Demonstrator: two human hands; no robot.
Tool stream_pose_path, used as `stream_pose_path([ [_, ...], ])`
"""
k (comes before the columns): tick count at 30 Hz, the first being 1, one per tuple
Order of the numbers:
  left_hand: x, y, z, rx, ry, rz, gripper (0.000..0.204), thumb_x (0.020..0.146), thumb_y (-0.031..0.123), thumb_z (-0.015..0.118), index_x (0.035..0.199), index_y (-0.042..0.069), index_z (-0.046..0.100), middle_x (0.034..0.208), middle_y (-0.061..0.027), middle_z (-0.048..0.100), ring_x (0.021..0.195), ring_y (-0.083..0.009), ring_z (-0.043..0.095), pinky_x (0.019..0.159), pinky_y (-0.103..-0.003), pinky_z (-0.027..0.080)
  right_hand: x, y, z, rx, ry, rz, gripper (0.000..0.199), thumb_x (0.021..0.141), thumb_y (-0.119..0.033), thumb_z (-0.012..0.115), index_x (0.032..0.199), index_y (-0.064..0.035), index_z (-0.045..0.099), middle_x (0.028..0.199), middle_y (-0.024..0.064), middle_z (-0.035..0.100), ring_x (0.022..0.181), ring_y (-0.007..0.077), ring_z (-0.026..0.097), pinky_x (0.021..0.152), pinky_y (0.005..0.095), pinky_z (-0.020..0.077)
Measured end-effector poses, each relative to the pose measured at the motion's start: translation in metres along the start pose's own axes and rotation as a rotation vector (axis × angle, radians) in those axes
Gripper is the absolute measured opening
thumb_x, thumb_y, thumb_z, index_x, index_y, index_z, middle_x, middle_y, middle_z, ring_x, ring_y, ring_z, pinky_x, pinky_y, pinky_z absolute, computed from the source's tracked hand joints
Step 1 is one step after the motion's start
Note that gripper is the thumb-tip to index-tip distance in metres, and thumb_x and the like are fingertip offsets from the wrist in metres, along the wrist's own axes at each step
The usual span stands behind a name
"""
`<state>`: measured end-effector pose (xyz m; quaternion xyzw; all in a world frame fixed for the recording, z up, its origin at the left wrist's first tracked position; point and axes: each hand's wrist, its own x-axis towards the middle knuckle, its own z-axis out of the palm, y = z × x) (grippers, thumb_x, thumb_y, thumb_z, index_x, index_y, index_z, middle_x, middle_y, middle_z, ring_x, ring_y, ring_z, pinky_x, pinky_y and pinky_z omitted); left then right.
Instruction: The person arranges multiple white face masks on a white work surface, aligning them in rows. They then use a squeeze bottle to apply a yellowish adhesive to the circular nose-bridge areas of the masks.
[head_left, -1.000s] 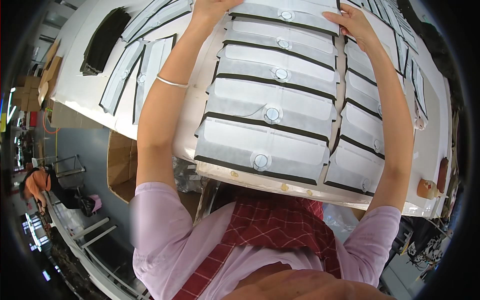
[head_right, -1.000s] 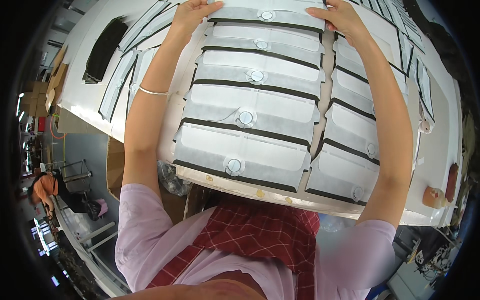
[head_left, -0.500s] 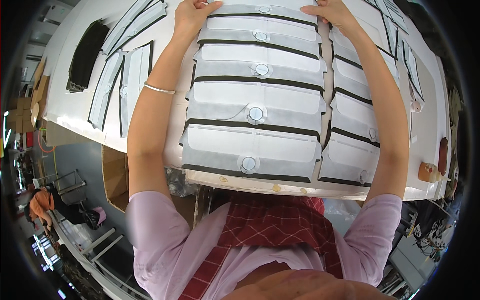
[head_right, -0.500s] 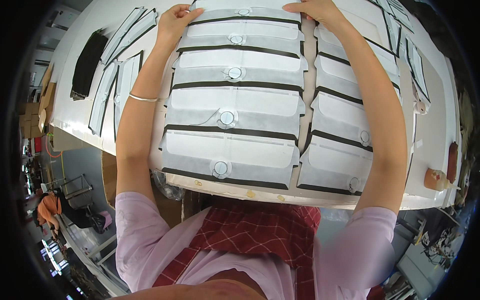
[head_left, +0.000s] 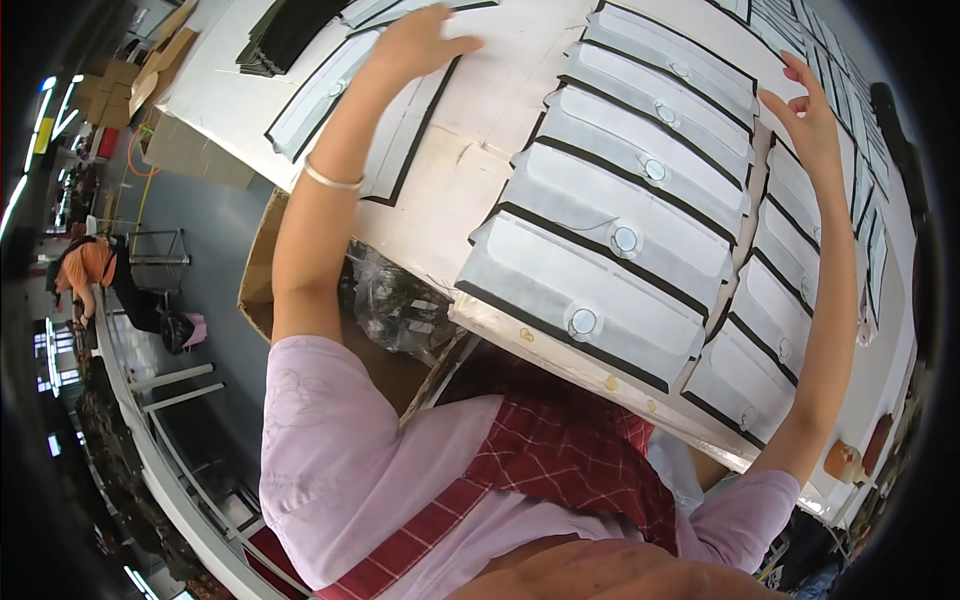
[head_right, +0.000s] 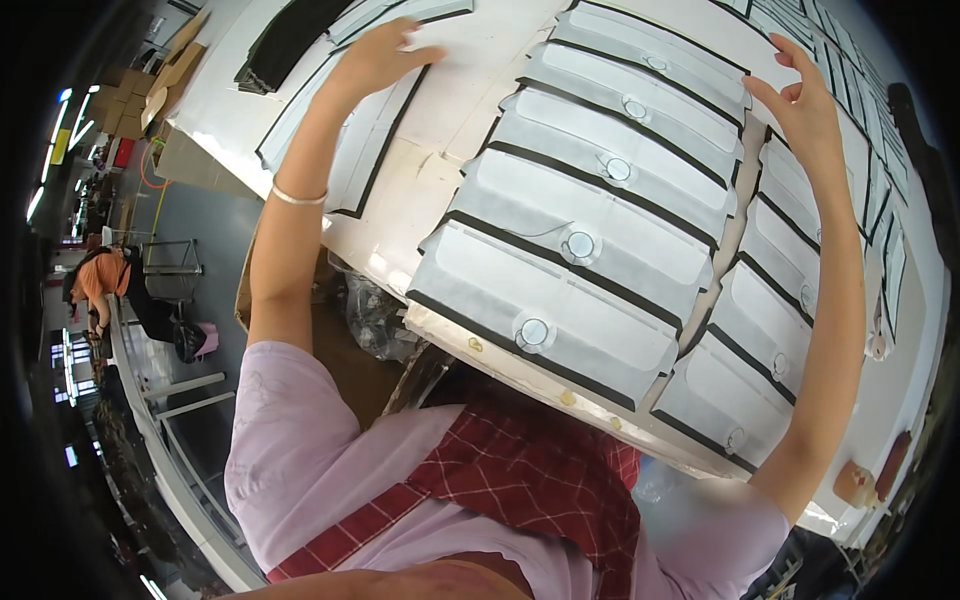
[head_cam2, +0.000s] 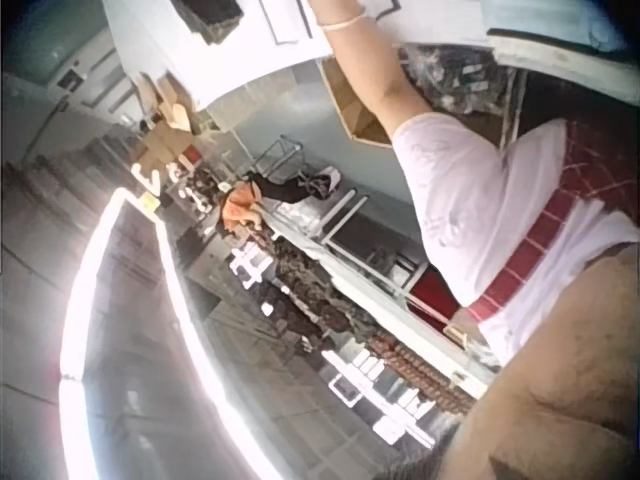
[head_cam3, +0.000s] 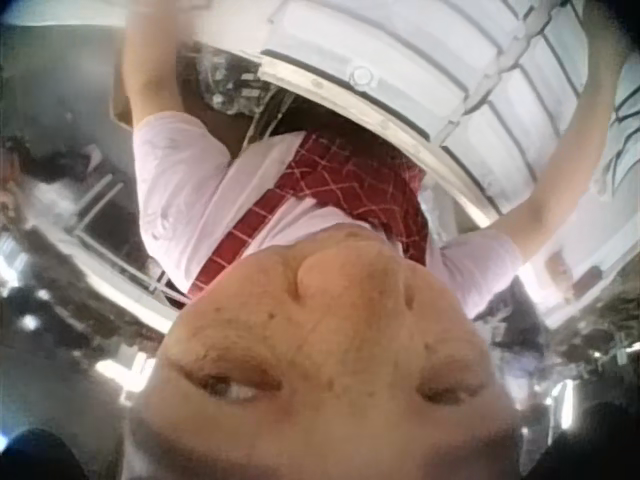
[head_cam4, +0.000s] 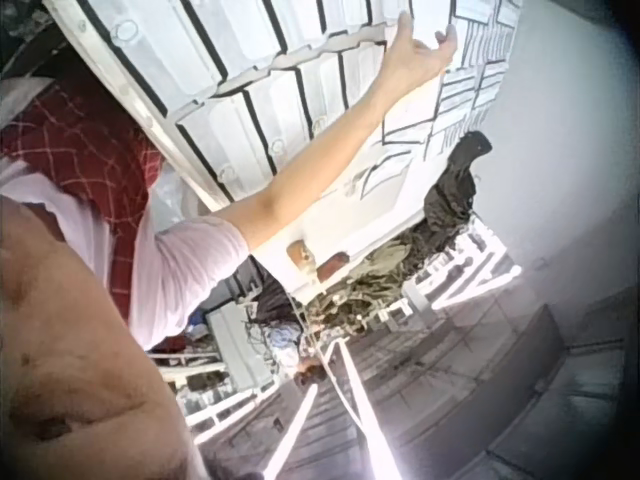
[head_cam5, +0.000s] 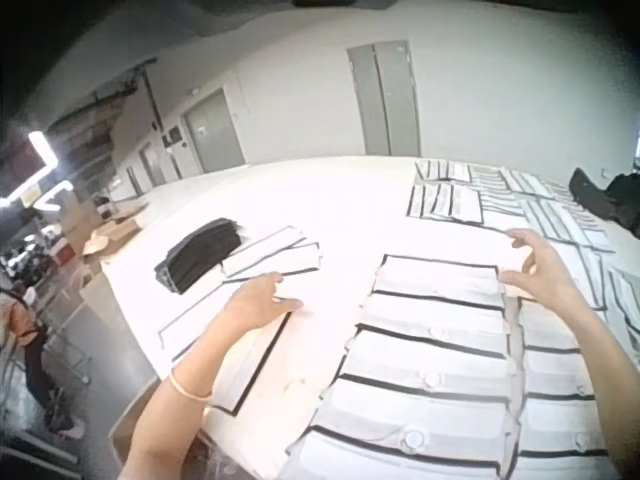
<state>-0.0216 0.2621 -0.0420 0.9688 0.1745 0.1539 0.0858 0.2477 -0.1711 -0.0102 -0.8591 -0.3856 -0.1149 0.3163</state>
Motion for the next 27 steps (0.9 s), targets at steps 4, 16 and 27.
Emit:
stream_pose_path([
  [4,-0.033,-0.053,-0.012,0.149,-0.083,-0.208,0.091,0.063,0.069,0.085,0.105,-0.009,0.066,0.091,-0.0234,0.072,0.083,-0.032,0.072,0.075,-0.039,0.056,-0.013,-0.032,0.01,0.234,-0.082,-0.056,0.059,0.084,-0.03,0.083,0.138,-0.0177,0.063,0.133,0.0072,0.06,0.084,0.0114,0.056,0.081,0.0287,0.0507],
  [16,-0.107,-0.035,-0.142,-0.251,0.686,-0.107,0.024,0.092,0.015,0.079,0.104,-0.004,0.073,0.093,-0.0074,0.076,0.081,-0.0099,0.069,0.07,-0.023,0.054,-0.099,-0.179,0.023,0.414,-0.41,-0.344,0.028,0.086,-0.015,0.078,0.111,-0.0075,0.07,0.129,0.007,0.061,0.101,0.02,0.063,0.079,0.0345,0.0558],
  [27,-0.058,0.114,-0.079,-1.564,0.345,-0.044,0.02,0.099,0.012,0.071,0.111,-0.004,0.07,0.107,-0.0099,0.074,0.093,-0.0126,0.07,0.076,-0.028,0.058,-0.114,-0.19,0.036,0.97,-0.362,0.202,0.079,0.09,-0.037,0.08,0.15,-0.002,0.043,0.135,0.0141,0.06,0.108,0.0205,0.064,0.091,0.0345,0.0546],
])
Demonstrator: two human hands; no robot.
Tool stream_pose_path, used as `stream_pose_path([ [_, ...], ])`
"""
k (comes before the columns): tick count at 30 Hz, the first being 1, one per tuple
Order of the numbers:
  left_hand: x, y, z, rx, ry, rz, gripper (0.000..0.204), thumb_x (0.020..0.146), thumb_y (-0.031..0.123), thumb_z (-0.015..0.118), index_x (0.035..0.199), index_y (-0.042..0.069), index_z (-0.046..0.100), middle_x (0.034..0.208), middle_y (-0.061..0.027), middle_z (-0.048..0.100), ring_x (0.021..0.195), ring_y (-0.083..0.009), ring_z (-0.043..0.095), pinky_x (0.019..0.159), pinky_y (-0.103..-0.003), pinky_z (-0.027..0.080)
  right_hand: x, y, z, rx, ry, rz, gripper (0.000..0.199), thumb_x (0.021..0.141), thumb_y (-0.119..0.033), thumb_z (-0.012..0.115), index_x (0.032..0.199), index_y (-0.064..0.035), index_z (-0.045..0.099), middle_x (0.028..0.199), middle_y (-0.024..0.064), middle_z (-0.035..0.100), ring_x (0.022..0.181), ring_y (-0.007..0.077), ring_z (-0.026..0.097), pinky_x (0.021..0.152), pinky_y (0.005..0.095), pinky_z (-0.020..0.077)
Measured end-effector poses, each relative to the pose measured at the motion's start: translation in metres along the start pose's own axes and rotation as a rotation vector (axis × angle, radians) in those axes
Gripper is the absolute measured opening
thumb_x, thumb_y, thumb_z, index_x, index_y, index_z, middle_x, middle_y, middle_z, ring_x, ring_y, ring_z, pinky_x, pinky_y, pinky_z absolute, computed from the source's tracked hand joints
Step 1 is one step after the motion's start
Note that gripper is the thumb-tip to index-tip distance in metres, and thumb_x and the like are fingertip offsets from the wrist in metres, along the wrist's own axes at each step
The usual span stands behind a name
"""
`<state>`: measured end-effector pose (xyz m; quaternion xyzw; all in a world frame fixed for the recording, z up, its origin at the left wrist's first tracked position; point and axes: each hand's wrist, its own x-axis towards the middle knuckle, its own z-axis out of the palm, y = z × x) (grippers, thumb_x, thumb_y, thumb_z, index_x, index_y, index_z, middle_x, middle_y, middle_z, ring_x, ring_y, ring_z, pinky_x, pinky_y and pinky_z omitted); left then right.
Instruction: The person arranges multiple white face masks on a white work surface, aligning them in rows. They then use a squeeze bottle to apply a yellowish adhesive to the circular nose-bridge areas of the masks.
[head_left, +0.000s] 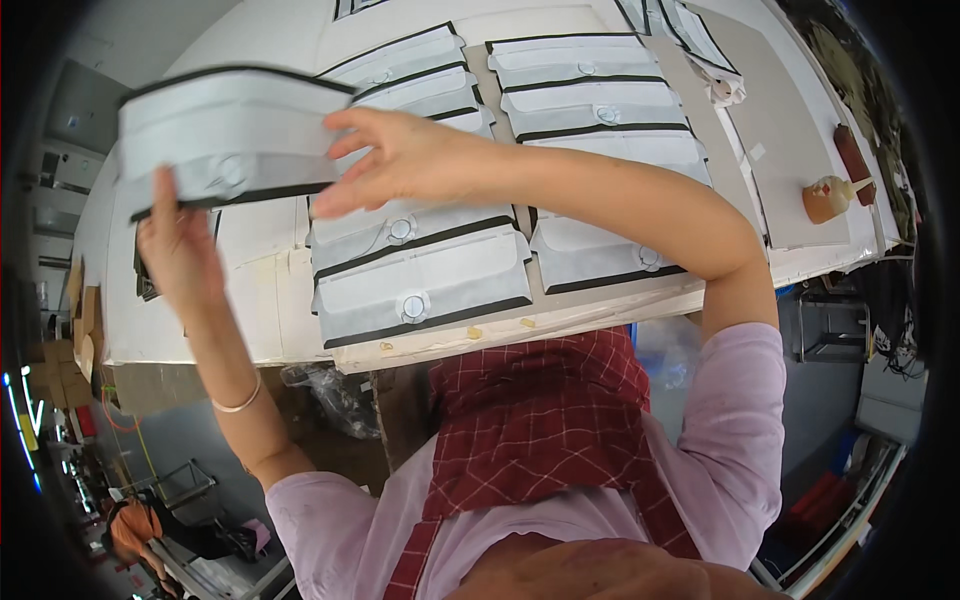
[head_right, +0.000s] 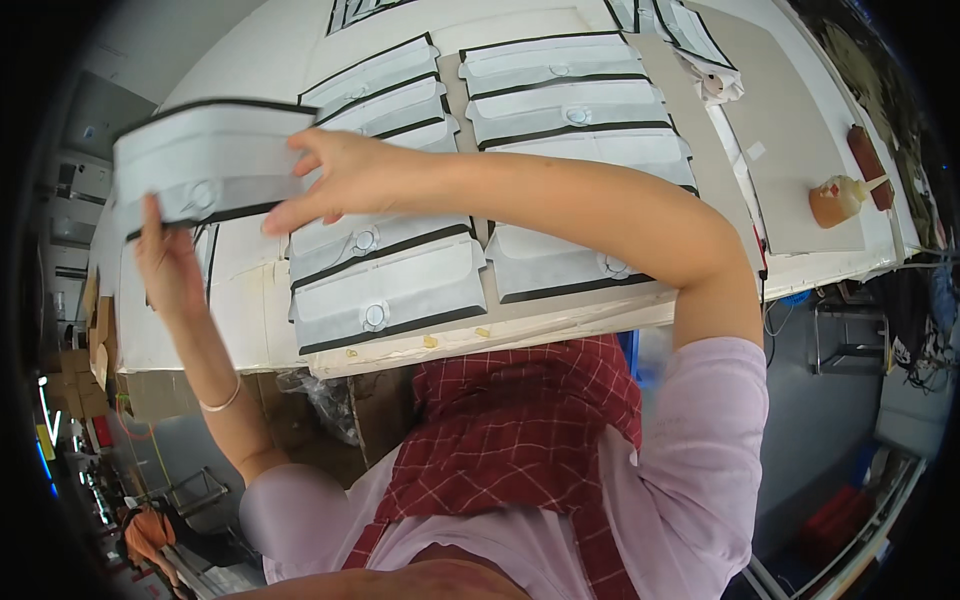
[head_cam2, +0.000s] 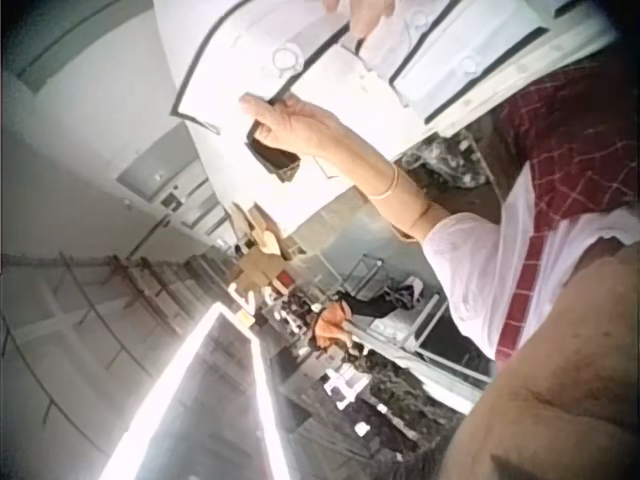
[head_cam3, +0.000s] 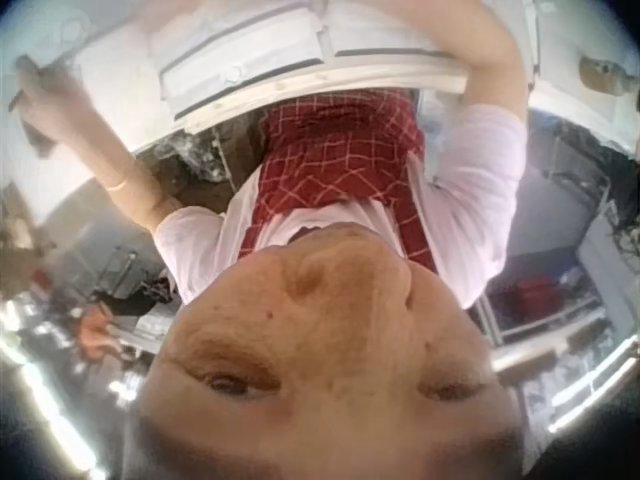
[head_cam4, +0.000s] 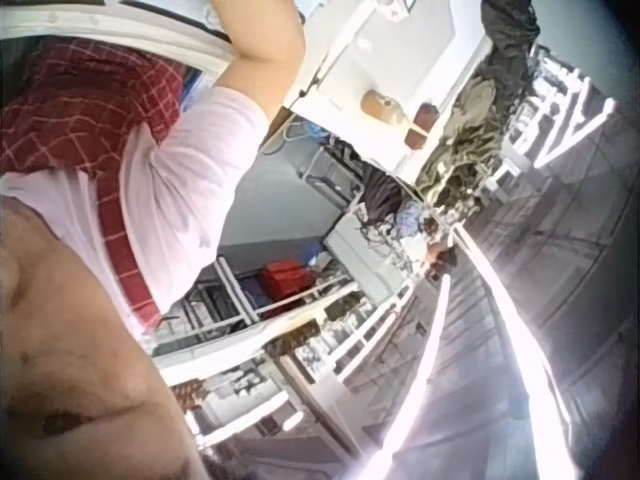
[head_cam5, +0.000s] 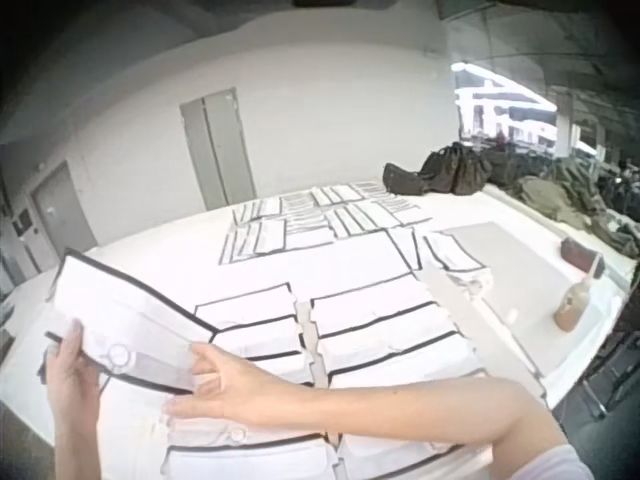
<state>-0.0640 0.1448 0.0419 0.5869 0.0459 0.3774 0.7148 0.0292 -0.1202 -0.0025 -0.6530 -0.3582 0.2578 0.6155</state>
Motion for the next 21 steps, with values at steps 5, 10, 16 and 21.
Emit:
stream_pose_path([
  [5,-0.028,-0.03,0.096,-0.198,-0.213,-0.201,0.021,0.099,0.013,0.07,0.111,-0.004,0.07,0.112,-0.0096,0.073,0.1,-0.0149,0.07,0.093,-0.033,0.058,-0.022,-0.013,-0.073,0.008,0.29,0.024,0.079,0.094,-0.043,0.074,0.155,-0.0063,0.04,0.15,0.0146,0.048,0.12,0.0229,0.061,0.098,0.0332,0.0519],
  [10,-0.012,-0.042,0.162,-0.29,-0.287,-0.148,0.026,0.097,0.017,0.073,0.113,-0.003,0.069,0.107,-0.0064,0.073,0.096,-0.0159,0.069,0.095,-0.034,0.056,-0.034,0.0,-0.142,0.367,0.532,0.153,0.093,0.085,-0.02,0.086,0.156,0.0022,0.029,0.098,0.0029,0.068,0.077,0.0107,0.064,0.065,0.0254,0.0528],
  [16,0.013,-0.065,0.236,-0.334,-0.444,-0.163,0.014,0.101,0.019,0.065,0.112,0.01,0.069,0.103,-0.0035,0.075,0.095,-0.013,0.072,0.081,-0.029,0.057,-0.063,-0.03,-0.268,0.103,0.52,-0.07,0.054,0.091,-0.013,0.079,0.137,0.0008,0.053,0.092,-0.0021,0.068,0.073,0.0024,0.061,0.059,0.0169,0.0464],
  [21,0.053,-0.153,0.25,0.142,-0.571,-0.271,0.024,0.095,0.021,0.074,0.109,0.002,0.071,0.1,-0.0043,0.072,0.092,-0.0133,0.065,0.089,-0.028,0.052,-0.087,-0.004,-0.366,-0.215,0.734,0.007,0.023,0.086,-0.012,0.082,0.105,-0.0059,0.07,0.08,-0.0029,0.068,0.059,0.0027,0.054,0.051,0.0186,0.0378],
])
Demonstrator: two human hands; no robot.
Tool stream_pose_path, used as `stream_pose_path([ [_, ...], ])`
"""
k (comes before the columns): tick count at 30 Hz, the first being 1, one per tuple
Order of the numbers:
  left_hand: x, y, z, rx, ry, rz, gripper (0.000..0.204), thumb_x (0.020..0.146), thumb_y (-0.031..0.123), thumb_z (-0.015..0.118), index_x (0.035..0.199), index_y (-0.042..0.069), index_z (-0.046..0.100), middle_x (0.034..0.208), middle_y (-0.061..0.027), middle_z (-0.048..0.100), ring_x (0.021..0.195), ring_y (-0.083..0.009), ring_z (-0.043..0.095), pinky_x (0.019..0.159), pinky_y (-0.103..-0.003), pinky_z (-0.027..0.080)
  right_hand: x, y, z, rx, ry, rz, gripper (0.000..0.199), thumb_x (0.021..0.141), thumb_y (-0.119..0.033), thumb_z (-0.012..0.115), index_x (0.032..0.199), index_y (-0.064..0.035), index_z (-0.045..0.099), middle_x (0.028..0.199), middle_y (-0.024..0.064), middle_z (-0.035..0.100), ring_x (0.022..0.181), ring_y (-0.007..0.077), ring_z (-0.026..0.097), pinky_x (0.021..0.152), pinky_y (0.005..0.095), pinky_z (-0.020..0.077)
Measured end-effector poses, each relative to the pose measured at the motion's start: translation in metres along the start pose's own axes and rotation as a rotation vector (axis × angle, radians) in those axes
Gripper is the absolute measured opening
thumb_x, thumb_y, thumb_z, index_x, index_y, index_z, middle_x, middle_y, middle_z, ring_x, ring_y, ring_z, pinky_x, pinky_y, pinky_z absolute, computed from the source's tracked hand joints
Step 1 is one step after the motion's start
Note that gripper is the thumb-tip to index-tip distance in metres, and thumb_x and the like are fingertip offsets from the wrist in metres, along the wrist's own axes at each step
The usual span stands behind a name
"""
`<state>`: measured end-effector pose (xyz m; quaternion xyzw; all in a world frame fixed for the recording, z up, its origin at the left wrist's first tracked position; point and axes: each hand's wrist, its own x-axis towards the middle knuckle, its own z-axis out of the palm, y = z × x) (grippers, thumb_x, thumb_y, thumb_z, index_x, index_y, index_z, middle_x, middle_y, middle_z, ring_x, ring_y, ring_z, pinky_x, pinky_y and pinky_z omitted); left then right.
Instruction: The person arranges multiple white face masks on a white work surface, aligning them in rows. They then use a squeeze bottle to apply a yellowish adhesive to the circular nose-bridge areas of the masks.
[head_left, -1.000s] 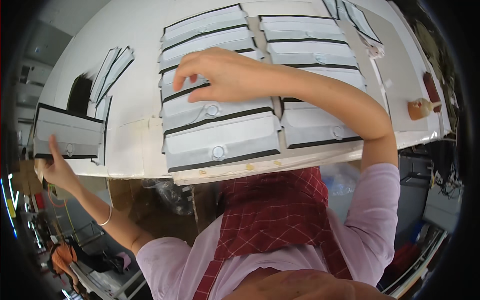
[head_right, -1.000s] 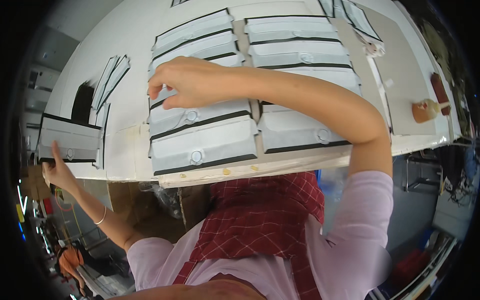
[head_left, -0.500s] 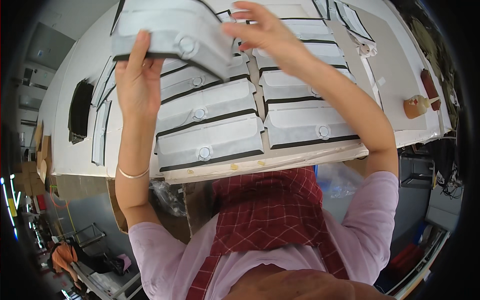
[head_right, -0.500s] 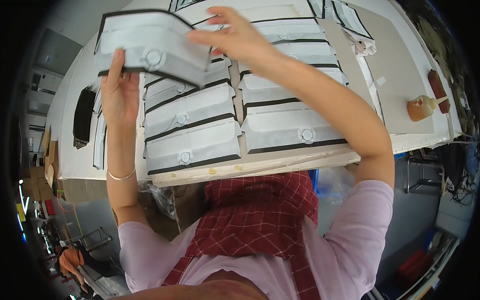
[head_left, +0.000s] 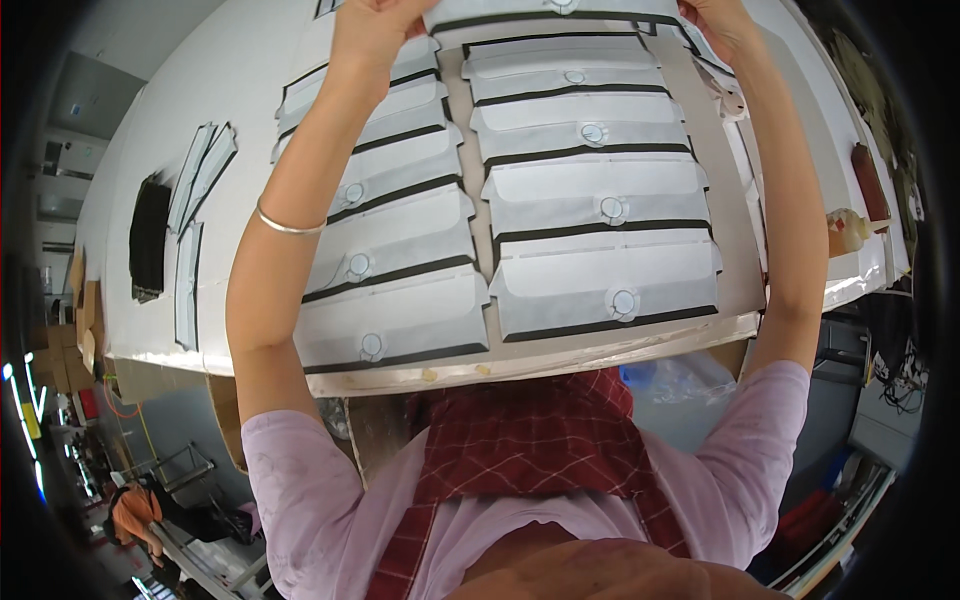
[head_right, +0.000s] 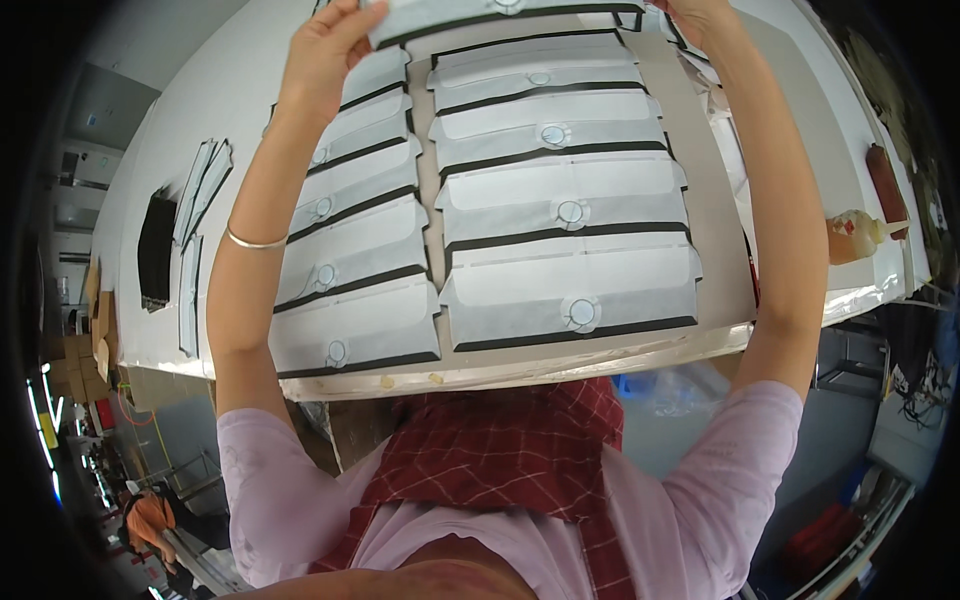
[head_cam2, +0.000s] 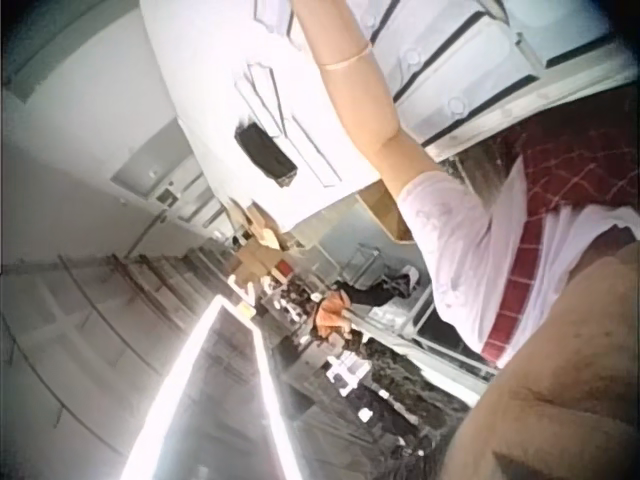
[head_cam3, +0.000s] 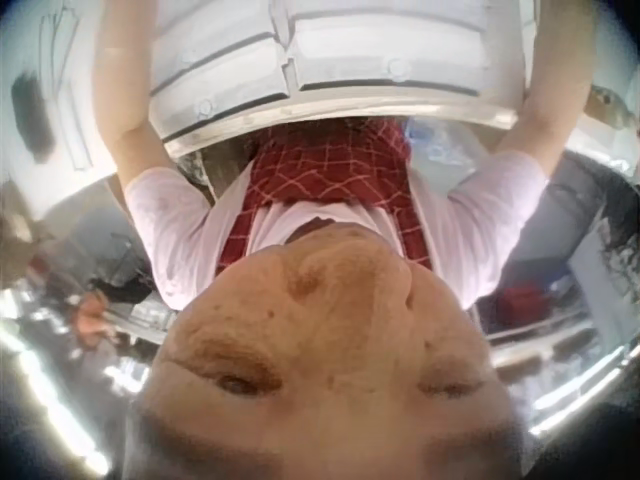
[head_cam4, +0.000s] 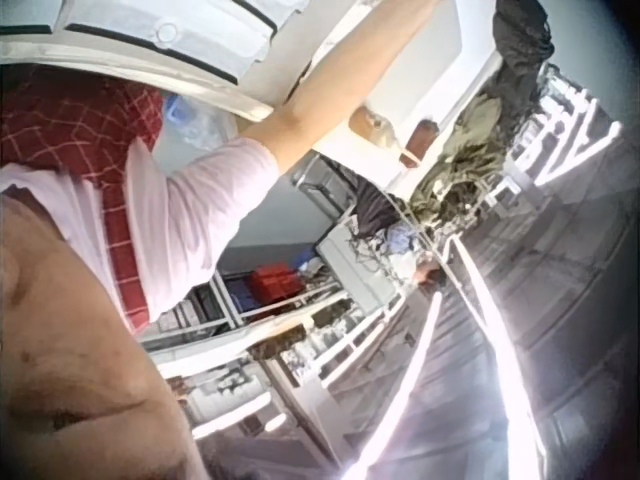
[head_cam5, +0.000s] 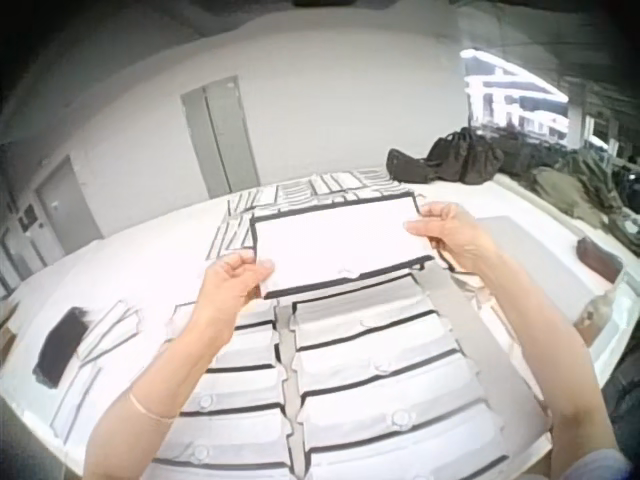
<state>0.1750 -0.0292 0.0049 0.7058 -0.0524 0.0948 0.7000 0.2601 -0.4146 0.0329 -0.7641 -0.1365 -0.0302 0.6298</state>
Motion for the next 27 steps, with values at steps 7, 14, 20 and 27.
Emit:
stream_pose_path([
  [7,0.042,-0.06,0.009,0.501,0.034,-0.019,0.055,0.081,0.032,0.088,0.122,0.003,0.066,0.085,-0.0021,0.072,0.076,-0.0109,0.062,0.075,-0.027,0.051,0.015,0.037,0.017,-0.169,0.002,0.13,0.02,0.082,-0.008,0.082,0.076,-0.0103,0.064,0.065,-0.0023,0.057,0.055,0.0079,0.049,0.049,0.0245,0.0357],
  [14,0.041,-0.067,0.01,0.685,0.051,-0.025,0.068,0.081,0.034,0.086,0.133,0.002,0.058,0.084,-0.004,0.074,0.075,-0.0149,0.065,0.075,-0.03,0.053,0.061,0.1,0.011,-0.11,-0.179,0.143,0.031,0.081,0.0,0.08,0.069,-0.0111,0.054,0.063,-0.0026,0.052,0.055,0.0082,0.049,0.048,0.0277,0.0366],
  [20,0.033,-0.065,0.018,0.882,0.033,0.011,0.065,0.08,0.034,0.086,0.132,0.005,0.06,0.091,-0.0037,0.075,0.078,-0.0148,0.068,0.075,-0.03,0.054,0.066,0.116,0.013,-0.081,-0.217,0.112,0.029,0.082,0.002,0.079,0.074,-0.0113,0.054,0.068,-0.0026,0.054,0.059,0.0074,0.05,0.049,0.0283,0.0383],
  [27,0.009,-0.056,0.015,1.123,-0.142,0.463,0.058,0.097,0.038,0.067,0.144,0.006,0.056,0.145,-0.0179,0.058,0.141,-0.0366,0.045,0.115,-0.046,0.038,-0.008,0.075,0.036,-0.251,0.064,0.017,0.062,0.098,-0.029,0.071,0.149,-0.0049,0.045,0.133,0.014,0.058,0.114,0.0215,0.059,0.095,0.0355,0.0493],
])
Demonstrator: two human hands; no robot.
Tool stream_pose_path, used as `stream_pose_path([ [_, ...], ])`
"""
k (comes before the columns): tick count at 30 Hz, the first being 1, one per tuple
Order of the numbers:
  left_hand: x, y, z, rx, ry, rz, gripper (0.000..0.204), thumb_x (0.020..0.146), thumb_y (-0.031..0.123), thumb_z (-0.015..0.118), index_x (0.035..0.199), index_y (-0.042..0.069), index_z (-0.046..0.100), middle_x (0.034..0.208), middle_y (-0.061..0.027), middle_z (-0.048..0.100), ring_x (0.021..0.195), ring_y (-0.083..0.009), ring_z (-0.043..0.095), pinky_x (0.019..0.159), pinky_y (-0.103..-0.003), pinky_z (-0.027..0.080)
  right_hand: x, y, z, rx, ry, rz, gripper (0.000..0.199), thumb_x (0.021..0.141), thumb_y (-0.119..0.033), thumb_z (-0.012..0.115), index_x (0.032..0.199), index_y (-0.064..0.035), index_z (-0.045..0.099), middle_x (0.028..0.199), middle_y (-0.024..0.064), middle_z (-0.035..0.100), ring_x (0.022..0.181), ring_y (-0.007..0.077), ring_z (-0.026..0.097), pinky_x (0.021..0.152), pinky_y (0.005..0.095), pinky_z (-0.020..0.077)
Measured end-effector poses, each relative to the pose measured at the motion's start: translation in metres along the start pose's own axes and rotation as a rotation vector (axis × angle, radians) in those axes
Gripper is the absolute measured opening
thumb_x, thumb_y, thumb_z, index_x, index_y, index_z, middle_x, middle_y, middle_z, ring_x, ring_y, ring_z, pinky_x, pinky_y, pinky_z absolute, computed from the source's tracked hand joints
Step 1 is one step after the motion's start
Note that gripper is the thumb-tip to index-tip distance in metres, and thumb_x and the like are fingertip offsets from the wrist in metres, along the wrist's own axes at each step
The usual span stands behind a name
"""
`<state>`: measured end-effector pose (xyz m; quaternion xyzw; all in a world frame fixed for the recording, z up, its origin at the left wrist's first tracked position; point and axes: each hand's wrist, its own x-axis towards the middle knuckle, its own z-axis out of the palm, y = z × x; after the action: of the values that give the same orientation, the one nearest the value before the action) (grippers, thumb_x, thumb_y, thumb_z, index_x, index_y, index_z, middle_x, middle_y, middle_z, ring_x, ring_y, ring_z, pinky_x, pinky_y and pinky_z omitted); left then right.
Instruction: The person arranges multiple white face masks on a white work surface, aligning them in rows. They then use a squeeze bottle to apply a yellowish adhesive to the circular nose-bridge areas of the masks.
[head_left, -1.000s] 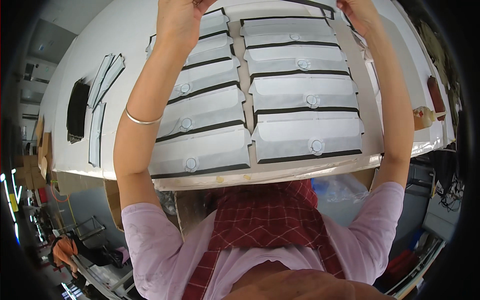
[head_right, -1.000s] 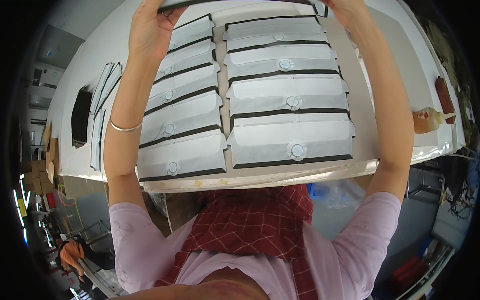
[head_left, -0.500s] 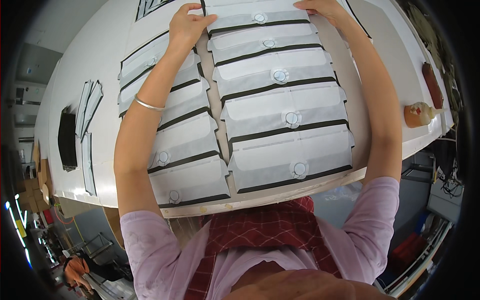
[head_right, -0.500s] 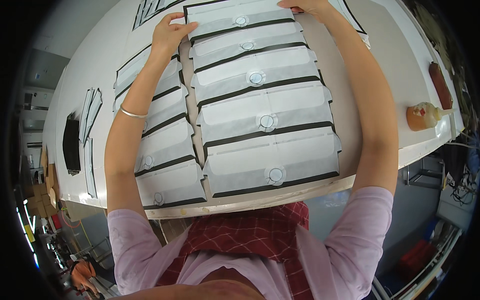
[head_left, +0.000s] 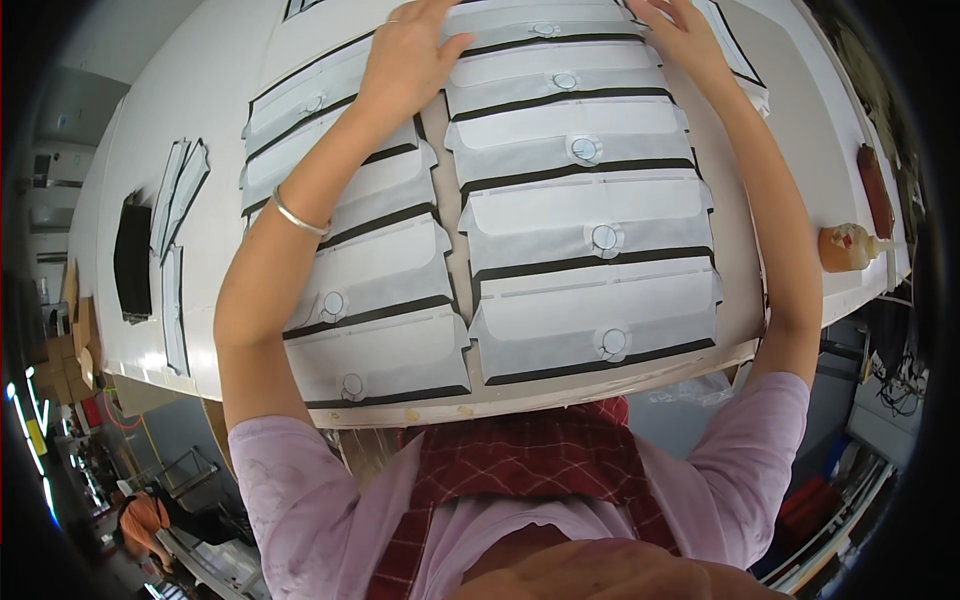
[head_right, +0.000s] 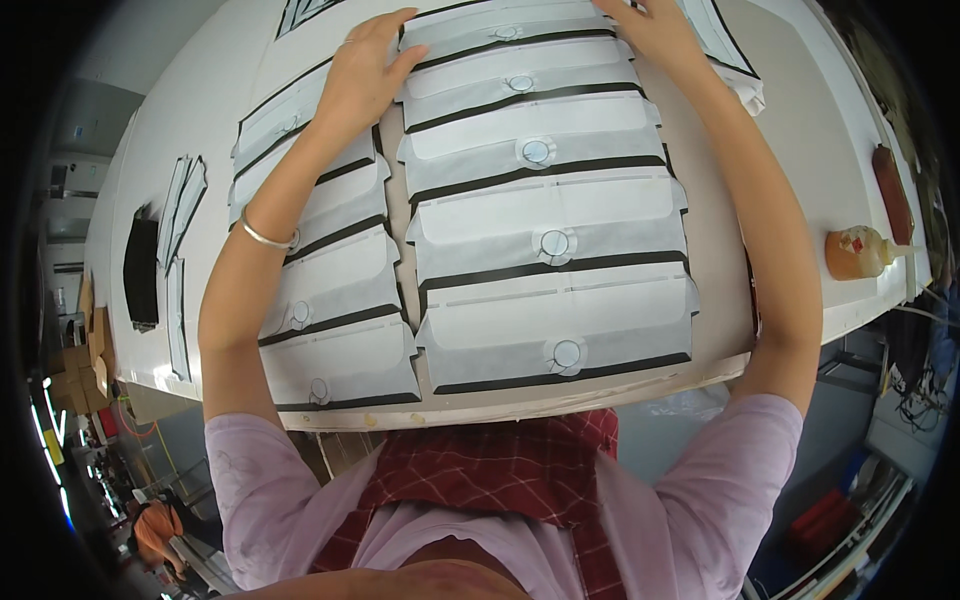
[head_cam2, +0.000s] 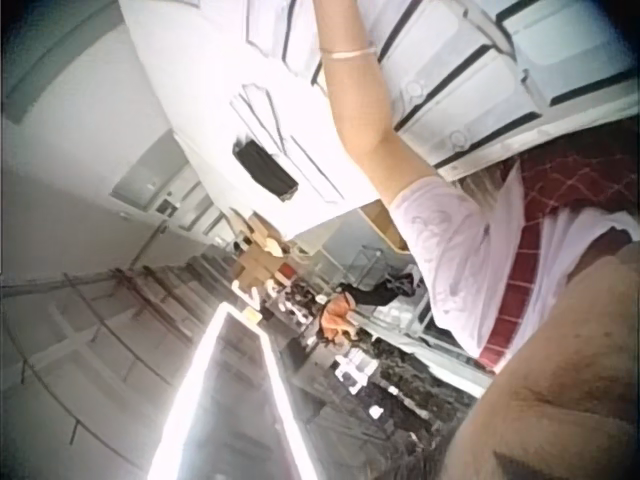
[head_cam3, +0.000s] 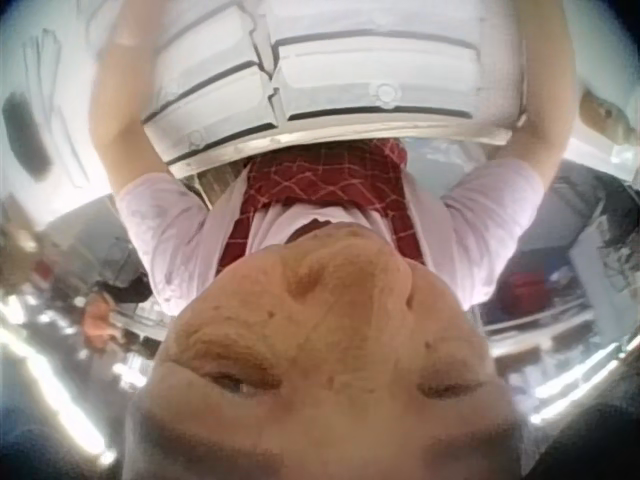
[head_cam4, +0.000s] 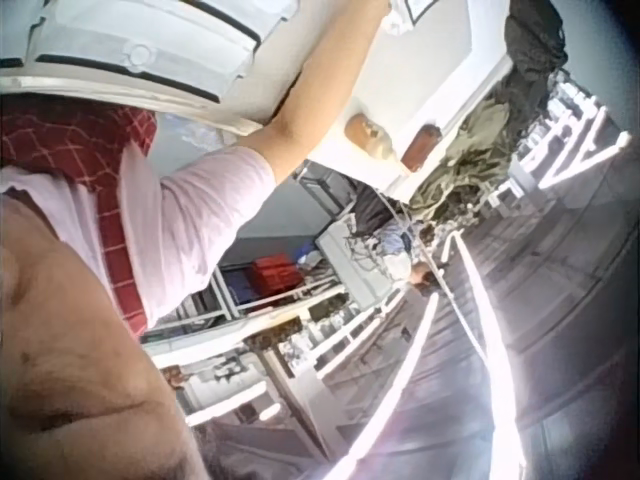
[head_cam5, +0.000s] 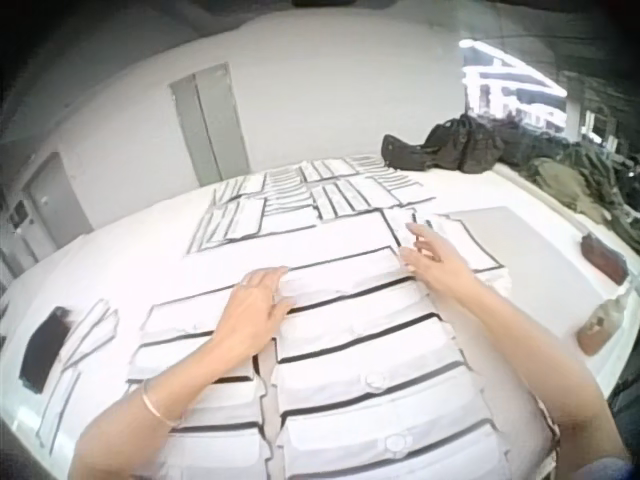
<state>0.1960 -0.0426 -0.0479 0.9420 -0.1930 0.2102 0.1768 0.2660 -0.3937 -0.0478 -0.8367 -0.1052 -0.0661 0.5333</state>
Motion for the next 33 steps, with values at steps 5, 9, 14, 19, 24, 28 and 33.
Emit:
stream_pose_path([
  [5,-0.024,0.006,-0.025,-0.024,-0.043,0.1,0.056,0.101,0.04,0.057,0.135,-0.004,0.057,0.141,-0.025,0.056,0.136,-0.04,0.047,0.114,-0.048,0.038,-0.053,0.001,-0.006,0.334,-0.088,0.069,0.072,0.103,-0.048,0.059,0.158,-0.0073,0.037,0.154,0.0155,0.046,0.14,0.0258,0.045,0.117,0.036,0.0345],
  [9,-0.048,0.011,-0.028,0.074,-0.22,0.15,0.078,0.101,0.061,0.05,0.152,0.003,0.045,0.159,-0.0182,0.042,0.152,-0.0361,0.029,0.124,-0.047,0.025,-0.063,-0.011,0.0,0.141,-0.101,0.053,0.077,0.105,-0.06,0.04,0.161,-0.0076,0.031,0.163,0.017,0.034,0.154,0.0259,0.028,0.126,0.0379,0.017],
  [14,-0.07,0.023,-0.024,0.176,-0.296,0.184,0.092,0.097,0.075,0.041,0.153,0.002,0.043,0.161,-0.0203,0.038,0.156,-0.0359,0.022,0.127,-0.048,0.016,-0.057,-0.01,0.009,0.148,-0.136,0.05,0.082,0.105,-0.062,0.038,0.161,-0.0029,0.03,0.165,0.017,0.032,0.155,0.0255,0.026,0.128,0.0382,0.0132],
  [19,-0.076,0.024,-0.033,0.256,-0.332,0.165,0.087,0.099,0.071,0.044,0.156,0.005,0.041,0.163,-0.0172,0.037,0.156,-0.0321,0.021,0.129,-0.046,0.014,-0.058,-0.012,0.018,0.143,-0.158,0.005,0.084,0.104,-0.063,0.039,0.16,-0.0012,0.03,0.165,0.0173,0.033,0.155,0.0258,0.026,0.127,0.0379,0.0138],
  [24,-0.08,0.023,-0.035,0.253,-0.348,0.136,0.086,0.1,0.069,0.043,0.157,0.006,0.039,0.164,-0.0158,0.034,0.156,-0.0307,0.021,0.129,-0.045,0.014,-0.058,-0.011,0.023,0.115,-0.154,-0.043,0.083,0.105,-0.062,0.039,0.16,0.0004,0.03,0.165,0.017,0.033,0.154,0.0262,0.029,0.127,0.0381,0.0145],
  [28,-0.081,0.022,-0.035,0.171,-0.346,0.113,0.084,0.101,0.067,0.045,0.158,0.005,0.037,0.166,-0.0156,0.031,0.156,-0.0317,0.021,0.128,-0.045,0.015,-0.062,-0.015,0.021,0.18,-0.159,-0.032,0.077,0.108,-0.057,0.036,0.159,-0.0002,0.032,0.164,0.0154,0.034,0.153,0.0265,0.031,0.127,0.0386,0.017],
  [33,-0.099,0.054,-0.059,0.065,-0.297,0.222,0.083,0.1,0.059,0.053,0.158,0.003,0.035,0.165,-0.019,0.031,0.155,-0.0373,0.022,0.126,-0.047,0.019,-0.092,-0.014,-0.005,0.422,-0.026,0.159,0.071,0.106,-0.05,0.049,0.159,-0.004,0.034,0.161,0.0137,0.038,0.15,0.0258,0.034,0.124,0.0374,0.0236],
])
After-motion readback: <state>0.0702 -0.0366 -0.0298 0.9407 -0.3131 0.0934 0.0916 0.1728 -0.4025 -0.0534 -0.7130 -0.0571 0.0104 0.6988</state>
